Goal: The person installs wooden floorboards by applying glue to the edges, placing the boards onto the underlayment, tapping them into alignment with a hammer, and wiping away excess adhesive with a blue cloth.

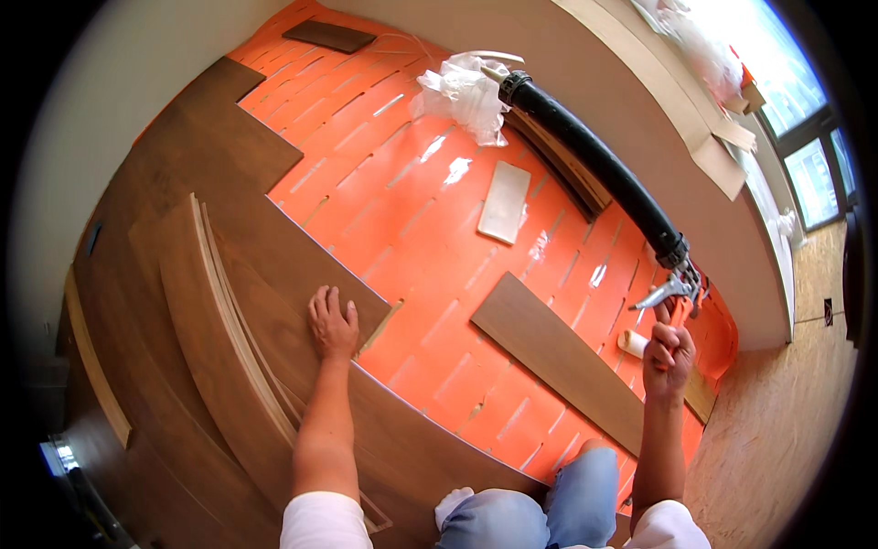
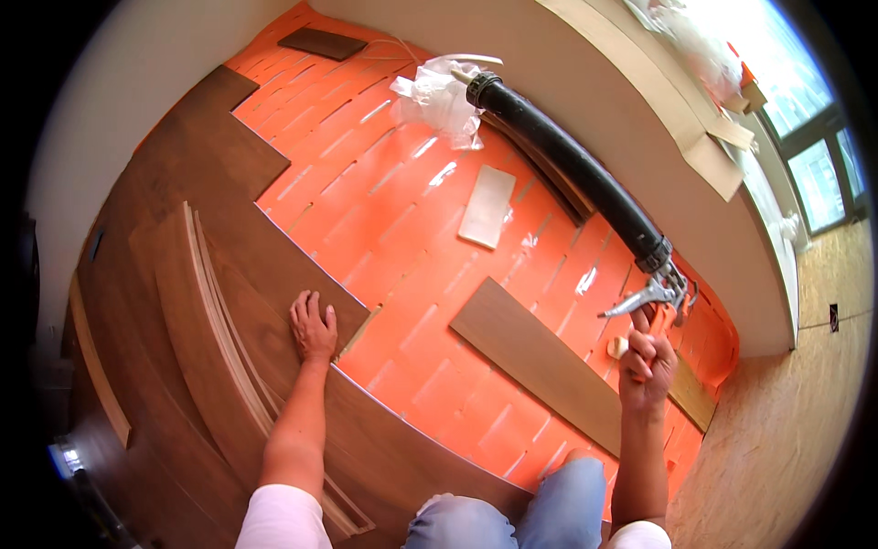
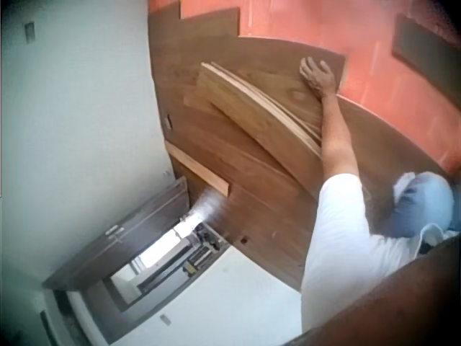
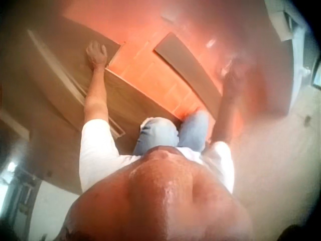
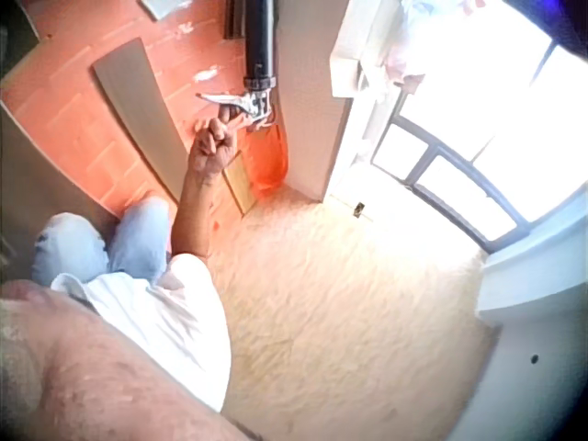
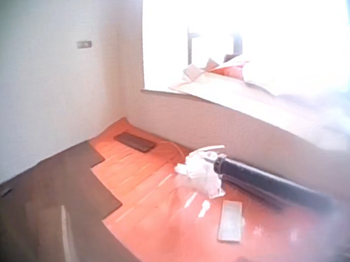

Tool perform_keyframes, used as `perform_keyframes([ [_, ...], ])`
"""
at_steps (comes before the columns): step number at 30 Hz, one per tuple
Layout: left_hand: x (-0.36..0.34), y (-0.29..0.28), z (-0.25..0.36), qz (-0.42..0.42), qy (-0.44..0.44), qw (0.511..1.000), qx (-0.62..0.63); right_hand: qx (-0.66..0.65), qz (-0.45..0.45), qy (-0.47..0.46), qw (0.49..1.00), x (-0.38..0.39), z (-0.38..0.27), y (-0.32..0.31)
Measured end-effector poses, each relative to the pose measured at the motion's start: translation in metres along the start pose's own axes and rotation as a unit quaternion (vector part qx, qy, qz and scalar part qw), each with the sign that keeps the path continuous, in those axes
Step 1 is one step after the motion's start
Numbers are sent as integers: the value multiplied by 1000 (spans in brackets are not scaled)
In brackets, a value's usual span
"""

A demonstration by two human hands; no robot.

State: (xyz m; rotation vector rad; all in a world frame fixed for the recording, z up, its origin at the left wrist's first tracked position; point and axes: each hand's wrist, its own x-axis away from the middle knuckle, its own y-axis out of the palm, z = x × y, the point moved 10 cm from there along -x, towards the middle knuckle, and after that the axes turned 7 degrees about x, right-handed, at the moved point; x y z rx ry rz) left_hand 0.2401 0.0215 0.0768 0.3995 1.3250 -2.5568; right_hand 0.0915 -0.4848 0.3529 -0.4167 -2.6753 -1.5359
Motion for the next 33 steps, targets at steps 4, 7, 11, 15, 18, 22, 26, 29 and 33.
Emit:
perform_keyframes([
  [4,3,7,6,-16,-7,1000,15,11,41,-47,998,110,-65,-11],
  [7,-9,30,-1,-4,-12,999,46,19,55,-54,997,192,-101,-19],
  [11,-24,106,147,-102,-68,912,391,19,81,-60,995,281,-121,-52],
  [15,15,74,399,-223,-235,341,883,40,133,-100,985,362,-126,-75],
  [18,20,41,446,-230,-61,471,850,59,171,-103,978,404,-113,-94],
  [22,62,60,478,-307,-152,303,890,105,233,-131,958,438,-105,-117],
  [26,59,51,479,-296,-151,418,846,278,216,-146,924,448,-98,-100],
  [29,65,32,466,-280,-206,476,808,306,228,-128,915,451,-89,-108],
  [33,53,14,449,-251,-170,545,782,332,207,-107,914,458,-92,-103],
])
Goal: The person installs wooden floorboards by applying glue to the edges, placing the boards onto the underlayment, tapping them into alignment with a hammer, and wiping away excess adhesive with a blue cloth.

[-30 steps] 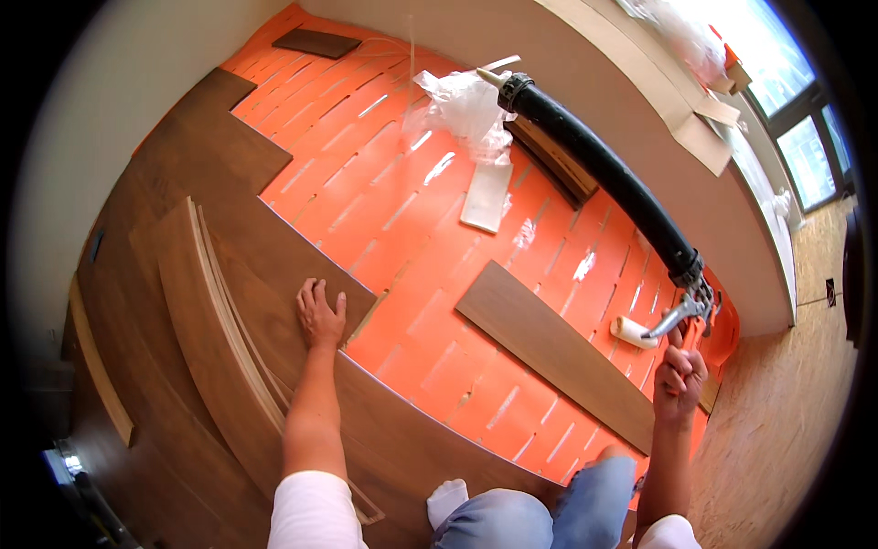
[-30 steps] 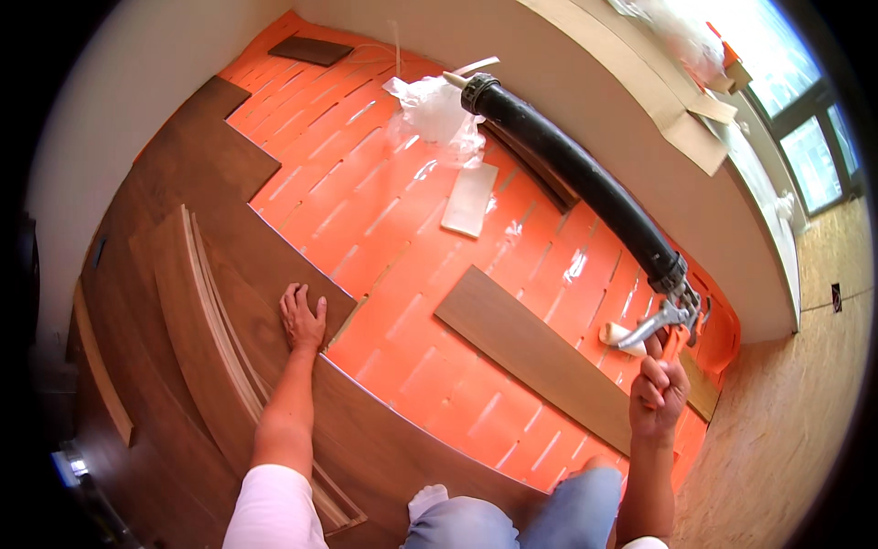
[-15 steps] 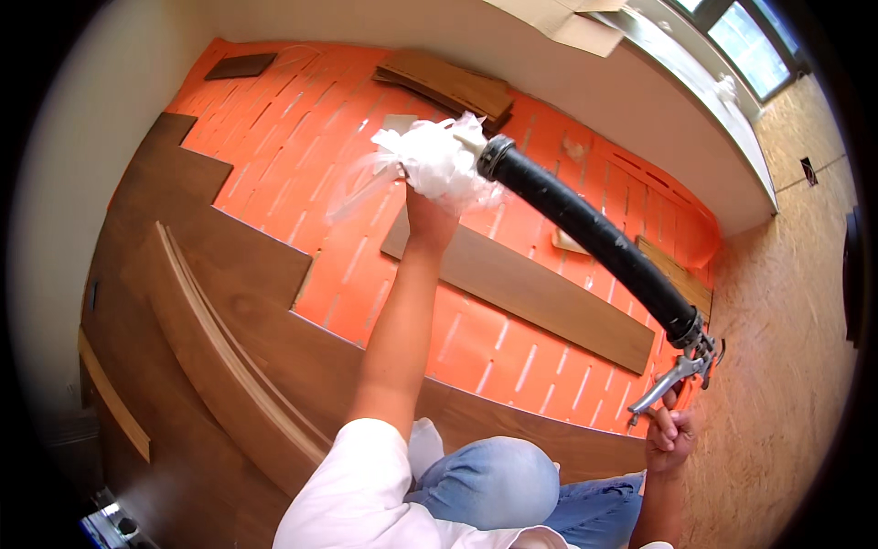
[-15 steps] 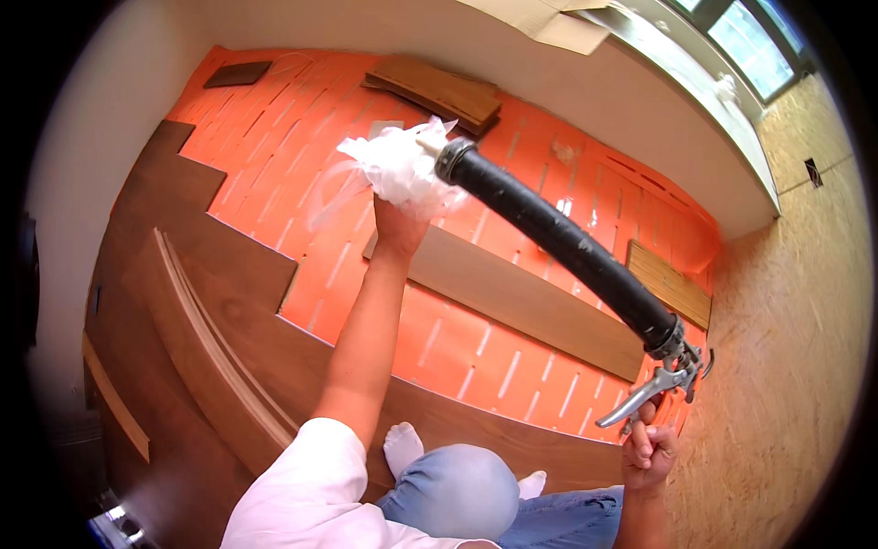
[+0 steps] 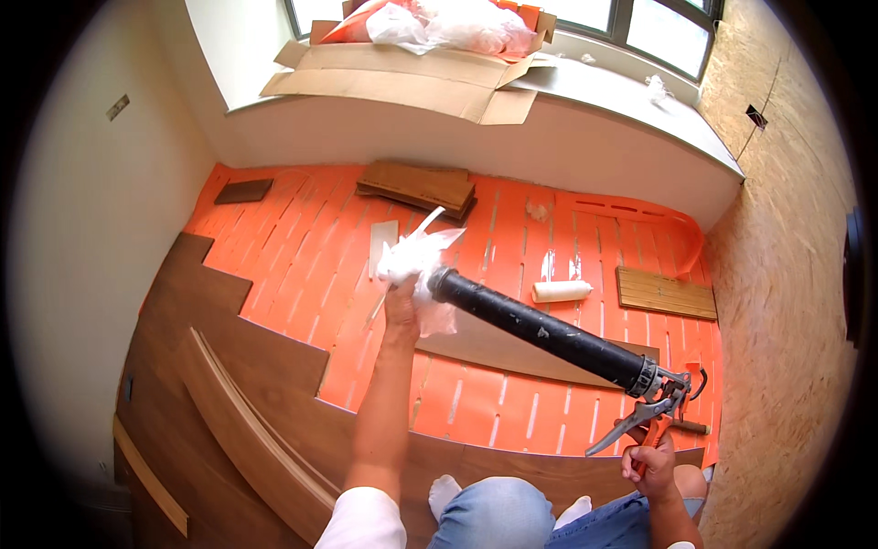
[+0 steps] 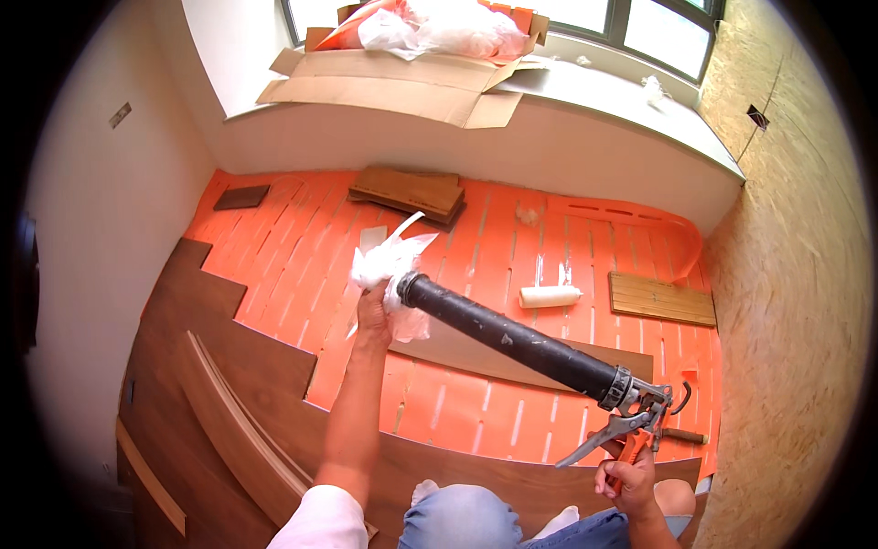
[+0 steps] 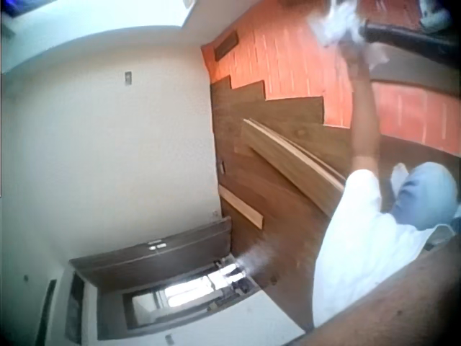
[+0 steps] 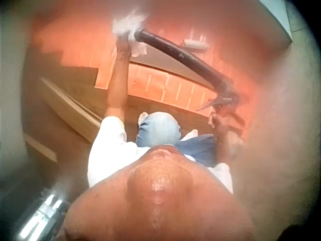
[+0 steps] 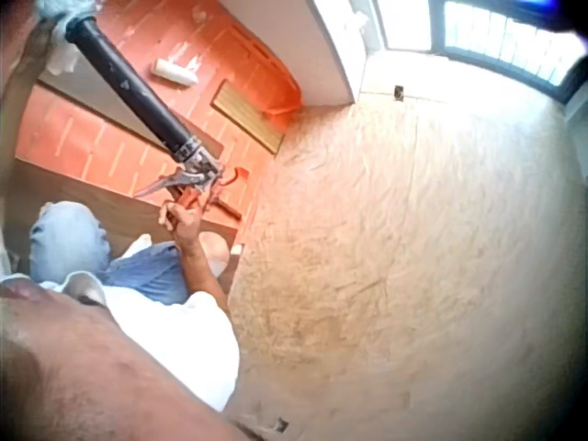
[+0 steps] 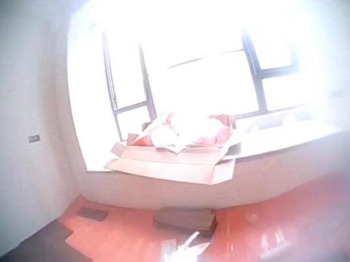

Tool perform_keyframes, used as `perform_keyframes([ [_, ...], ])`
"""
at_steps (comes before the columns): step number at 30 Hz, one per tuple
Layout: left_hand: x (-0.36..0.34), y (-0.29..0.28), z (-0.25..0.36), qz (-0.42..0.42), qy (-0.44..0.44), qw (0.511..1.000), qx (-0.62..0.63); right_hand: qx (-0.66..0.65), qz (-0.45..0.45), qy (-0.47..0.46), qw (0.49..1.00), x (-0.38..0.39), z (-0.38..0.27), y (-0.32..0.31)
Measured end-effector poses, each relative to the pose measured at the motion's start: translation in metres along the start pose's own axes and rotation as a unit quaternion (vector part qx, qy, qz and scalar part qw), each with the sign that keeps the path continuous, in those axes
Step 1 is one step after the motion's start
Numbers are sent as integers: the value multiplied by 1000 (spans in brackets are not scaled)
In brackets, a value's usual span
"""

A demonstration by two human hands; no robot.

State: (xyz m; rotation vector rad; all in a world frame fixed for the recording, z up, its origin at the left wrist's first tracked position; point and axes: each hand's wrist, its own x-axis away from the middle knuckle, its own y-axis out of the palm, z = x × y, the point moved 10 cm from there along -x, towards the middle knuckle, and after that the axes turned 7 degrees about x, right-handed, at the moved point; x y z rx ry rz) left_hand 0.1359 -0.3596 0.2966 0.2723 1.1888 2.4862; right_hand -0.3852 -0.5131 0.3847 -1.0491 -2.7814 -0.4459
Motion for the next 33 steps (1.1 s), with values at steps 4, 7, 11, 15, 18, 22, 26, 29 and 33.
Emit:
perform_keyframes([
  [4,-16,-23,31,6,58,991,-122,12,32,20,999,17,-16,-5],
  [7,-70,-87,117,22,105,967,-229,-42,43,8,998,41,-31,-37],
  [11,-49,-82,183,-73,34,861,-502,-31,71,-20,997,76,-34,-74],
  [15,-5,-70,197,-214,-124,475,-845,-67,105,-25,992,72,-19,-86],
  [18,13,-96,222,-266,-244,254,-897,-55,100,-16,993,56,-19,-78],
  [22,84,-69,237,-243,-438,188,-845,-65,123,-8,990,46,-14,-77],
  [26,150,-86,234,-310,-543,144,-767,-81,114,13,990,43,-2,-92],
  [29,178,-50,214,-377,-498,41,-780,-106,90,11,990,40,0,-95],
  [33,106,-3,203,-362,-401,88,-837,-123,82,13,989,37,9,-97],
])
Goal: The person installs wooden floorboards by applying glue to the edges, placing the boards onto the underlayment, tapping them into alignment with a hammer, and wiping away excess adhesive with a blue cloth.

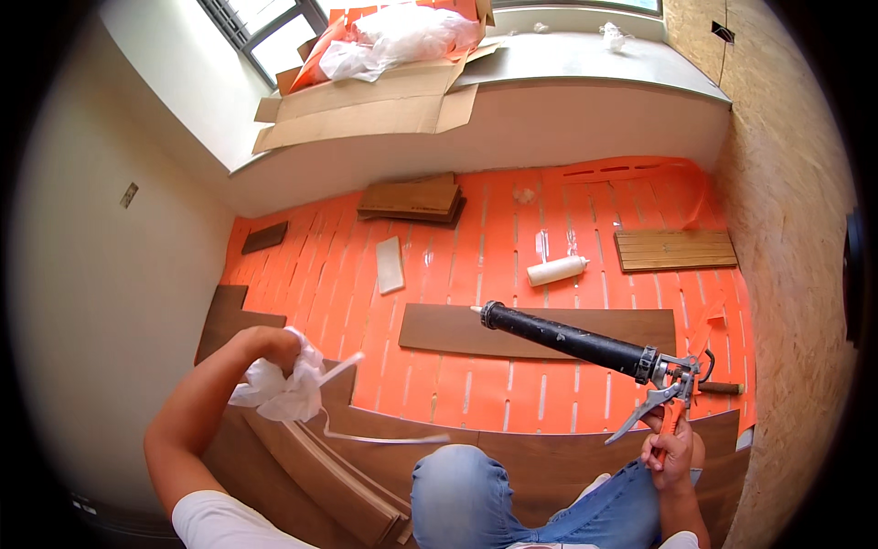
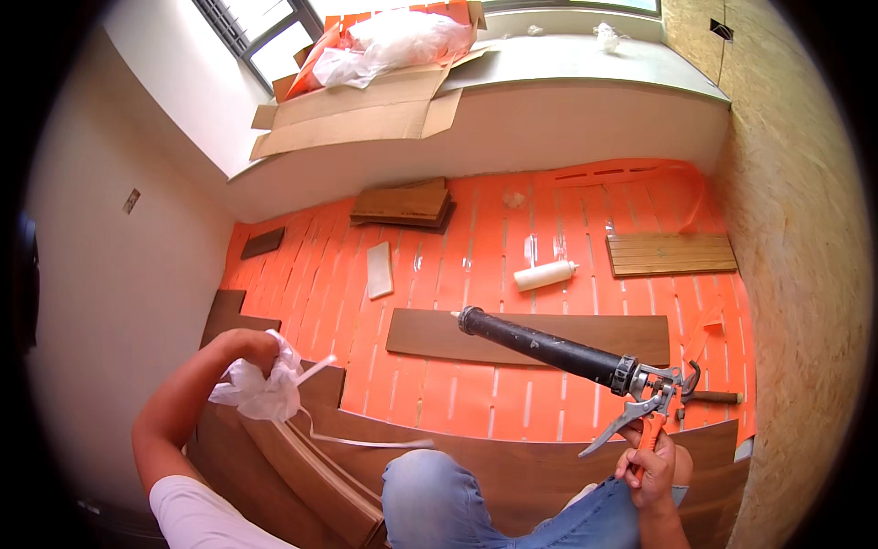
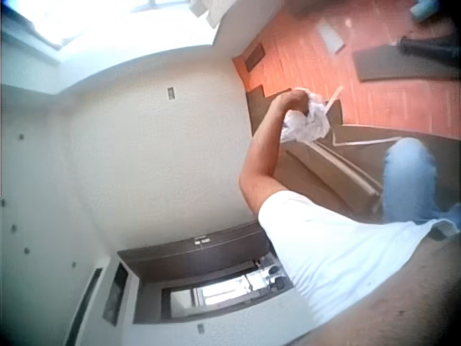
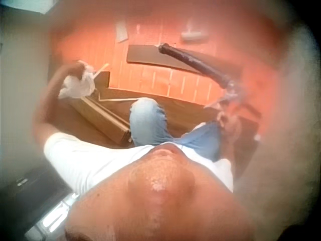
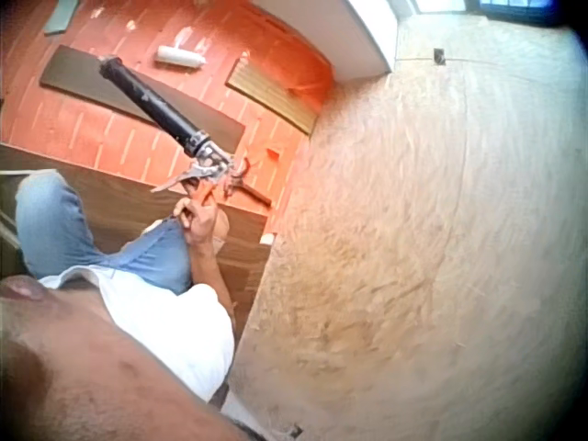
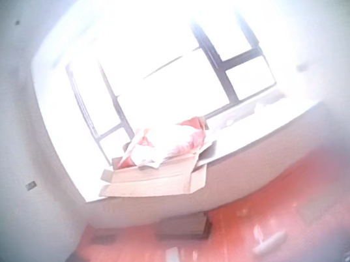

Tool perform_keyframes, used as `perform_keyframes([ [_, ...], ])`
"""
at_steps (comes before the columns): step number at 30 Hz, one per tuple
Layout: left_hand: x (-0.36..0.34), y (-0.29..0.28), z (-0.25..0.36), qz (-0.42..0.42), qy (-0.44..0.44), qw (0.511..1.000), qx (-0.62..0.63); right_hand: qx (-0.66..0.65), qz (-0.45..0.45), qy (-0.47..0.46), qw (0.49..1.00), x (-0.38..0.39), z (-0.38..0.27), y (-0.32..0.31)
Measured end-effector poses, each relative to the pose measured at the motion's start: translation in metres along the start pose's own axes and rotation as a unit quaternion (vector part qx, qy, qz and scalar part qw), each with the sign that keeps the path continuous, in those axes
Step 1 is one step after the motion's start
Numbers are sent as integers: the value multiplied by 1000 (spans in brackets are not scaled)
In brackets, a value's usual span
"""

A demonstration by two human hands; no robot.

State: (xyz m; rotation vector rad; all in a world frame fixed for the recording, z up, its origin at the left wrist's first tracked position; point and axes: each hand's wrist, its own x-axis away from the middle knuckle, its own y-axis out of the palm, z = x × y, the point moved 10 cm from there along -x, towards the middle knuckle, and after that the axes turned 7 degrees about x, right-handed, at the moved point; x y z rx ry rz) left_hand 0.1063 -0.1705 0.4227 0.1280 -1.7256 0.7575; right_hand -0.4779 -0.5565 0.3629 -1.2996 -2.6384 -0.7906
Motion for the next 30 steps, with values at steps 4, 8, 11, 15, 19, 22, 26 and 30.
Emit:
perform_keyframes([
  [4,13,-107,46,132,-1,991,15,-2,16,-11,1000,-1,3,-7],
  [8,6,-109,76,121,79,987,-75,-12,30,-30,999,2,0,-5],
  [11,-6,-88,62,134,17,970,-201,-11,49,-24,998,-5,11,-6],
  [15,77,-146,83,362,146,920,23,-15,59,-40,997,-8,6,-7],
  [19,85,-141,36,440,81,894,28,-40,57,-40,997,-13,12,-11],
  [22,76,-128,66,340,126,921,-139,-43,61,-36,997,-15,8,-12],
  [26,64,-192,83,342,20,915,-215,-44,61,-39,996,-22,13,-9],
  [30,242,-397,-25,819,61,568,-61,-54,27,-49,997,-29,16,9],
])
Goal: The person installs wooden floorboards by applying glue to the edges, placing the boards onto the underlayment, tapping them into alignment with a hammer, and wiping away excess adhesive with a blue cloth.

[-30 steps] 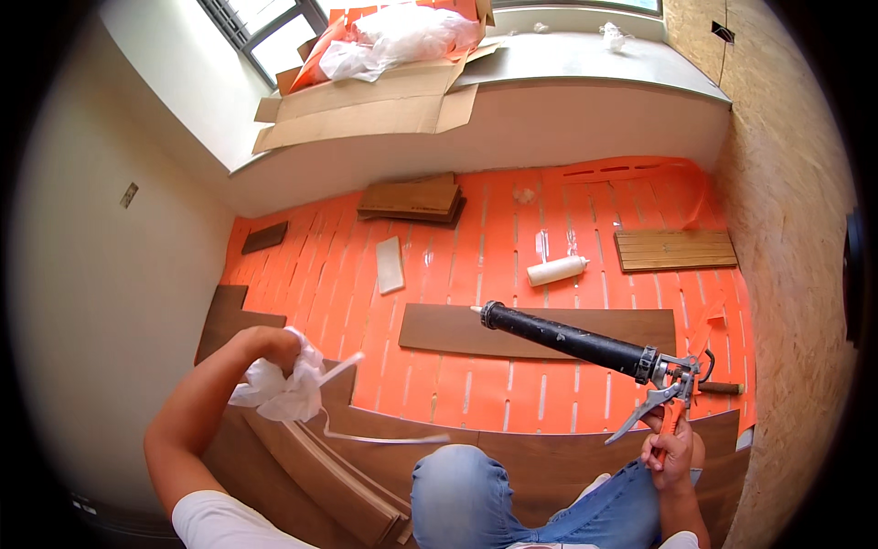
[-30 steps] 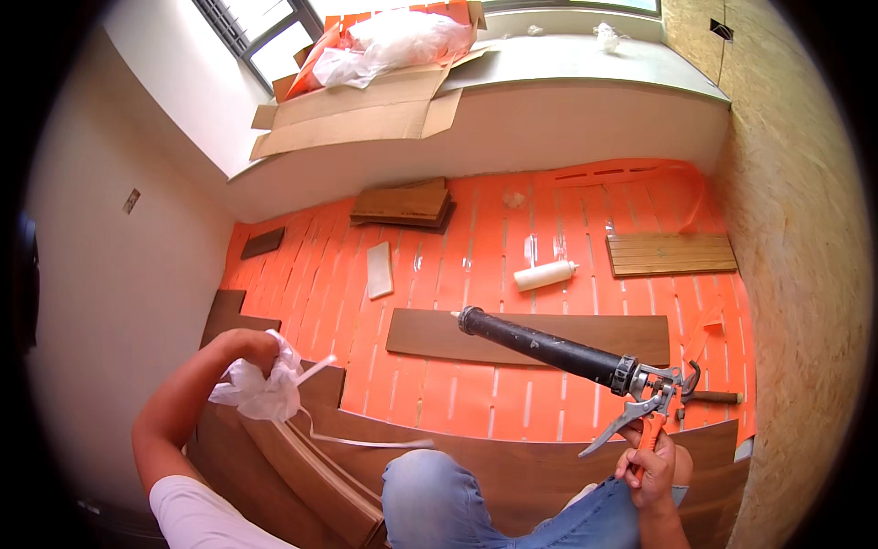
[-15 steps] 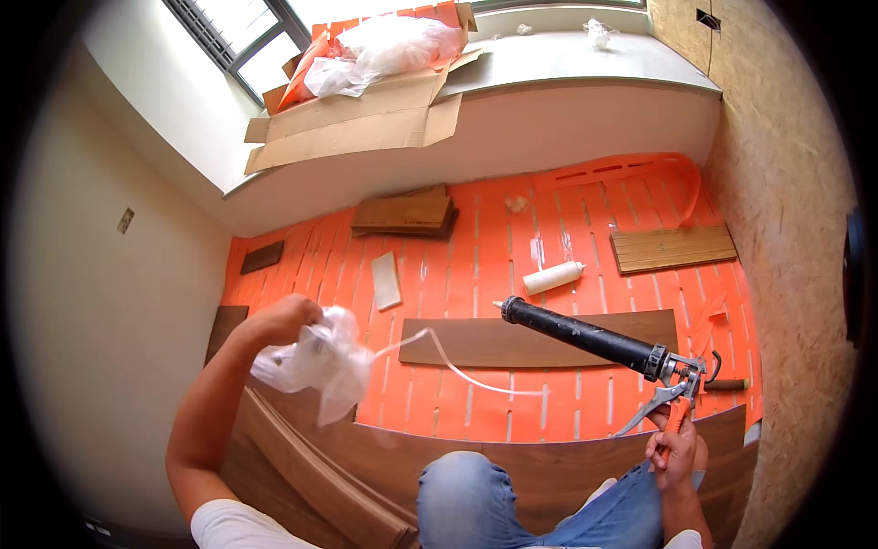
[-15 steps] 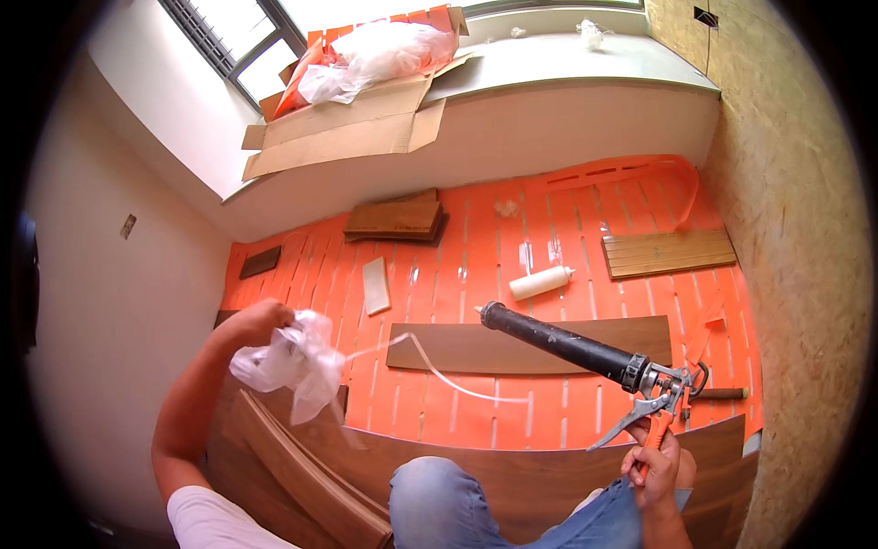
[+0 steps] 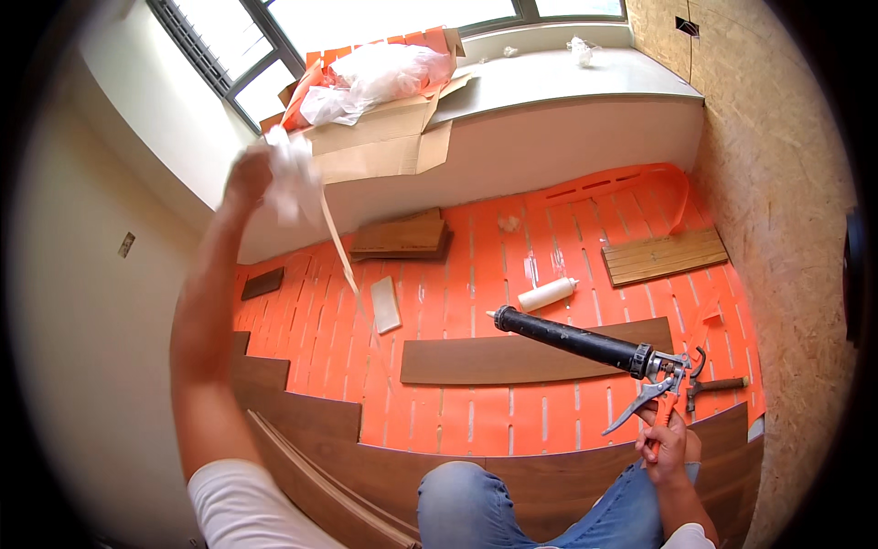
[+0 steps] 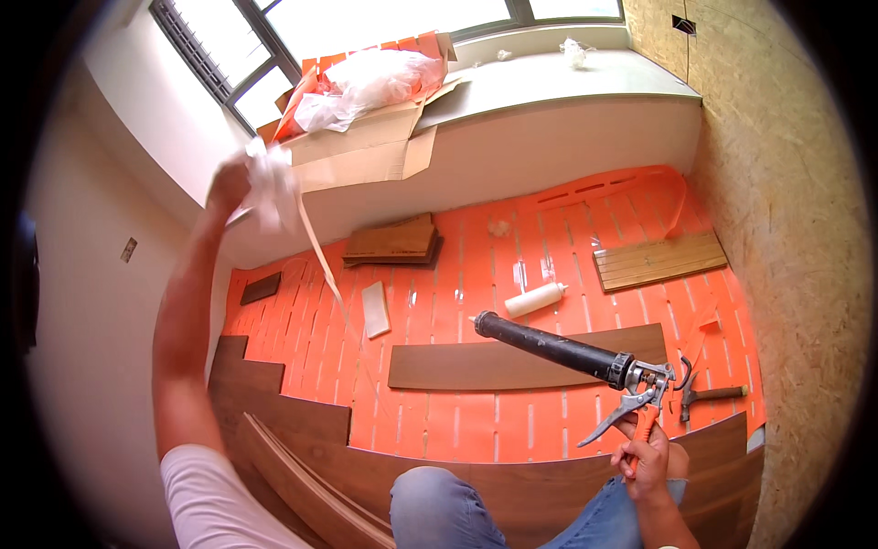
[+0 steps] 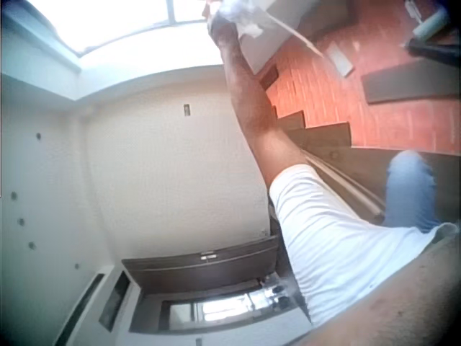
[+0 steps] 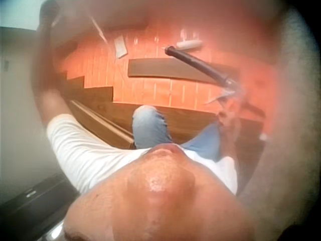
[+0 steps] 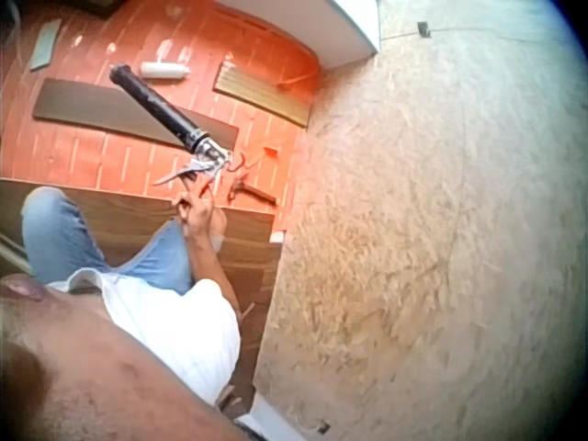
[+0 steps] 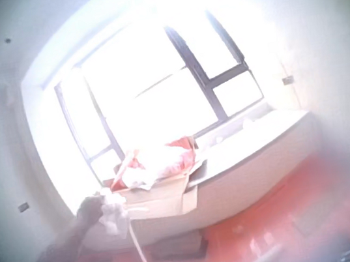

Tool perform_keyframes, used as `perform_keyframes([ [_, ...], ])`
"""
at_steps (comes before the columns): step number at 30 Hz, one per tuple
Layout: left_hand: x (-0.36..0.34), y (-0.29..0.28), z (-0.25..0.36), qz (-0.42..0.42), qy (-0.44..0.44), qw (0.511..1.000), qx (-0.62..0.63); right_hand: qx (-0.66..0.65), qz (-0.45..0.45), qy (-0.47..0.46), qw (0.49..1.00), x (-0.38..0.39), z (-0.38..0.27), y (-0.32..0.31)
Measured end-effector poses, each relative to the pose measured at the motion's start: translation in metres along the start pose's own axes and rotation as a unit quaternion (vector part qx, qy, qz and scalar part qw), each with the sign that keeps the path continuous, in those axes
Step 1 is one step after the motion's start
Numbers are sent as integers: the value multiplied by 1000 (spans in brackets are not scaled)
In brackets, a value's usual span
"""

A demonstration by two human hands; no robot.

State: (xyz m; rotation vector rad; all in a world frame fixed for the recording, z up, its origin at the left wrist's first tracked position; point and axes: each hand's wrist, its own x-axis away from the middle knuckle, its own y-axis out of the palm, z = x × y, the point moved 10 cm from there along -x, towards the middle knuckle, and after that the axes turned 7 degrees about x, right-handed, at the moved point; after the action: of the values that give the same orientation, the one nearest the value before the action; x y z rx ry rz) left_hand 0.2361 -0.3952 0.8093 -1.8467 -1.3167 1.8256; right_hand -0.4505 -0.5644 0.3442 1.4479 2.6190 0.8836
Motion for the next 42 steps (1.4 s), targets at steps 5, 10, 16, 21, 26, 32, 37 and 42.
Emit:
perform_keyframes([
  [5,-11,37,-53,-178,-200,962,48,-11,6,-14,1000,9,-2,-3],
  [10,169,176,118,-169,-38,973,153,22,46,-28,998,34,-18,-22],
  [16,592,303,261,-434,-305,756,383,42,38,-2,998,25,-15,-20],
  [21,605,309,389,-461,-377,610,523,114,31,25,993,29,-23,-33],
  [26,481,272,495,-262,-414,212,846,129,-44,62,989,25,-36,-12],
  [32,458,268,519,-22,-488,-83,868,303,11,146,942,47,-57,-13],
  [37,459,284,548,-6,-491,-127,862,398,-13,125,909,47,-66,-25],
  [42,456,303,581,-25,-508,-167,845,270,11,192,943,51,-55,-8],
])
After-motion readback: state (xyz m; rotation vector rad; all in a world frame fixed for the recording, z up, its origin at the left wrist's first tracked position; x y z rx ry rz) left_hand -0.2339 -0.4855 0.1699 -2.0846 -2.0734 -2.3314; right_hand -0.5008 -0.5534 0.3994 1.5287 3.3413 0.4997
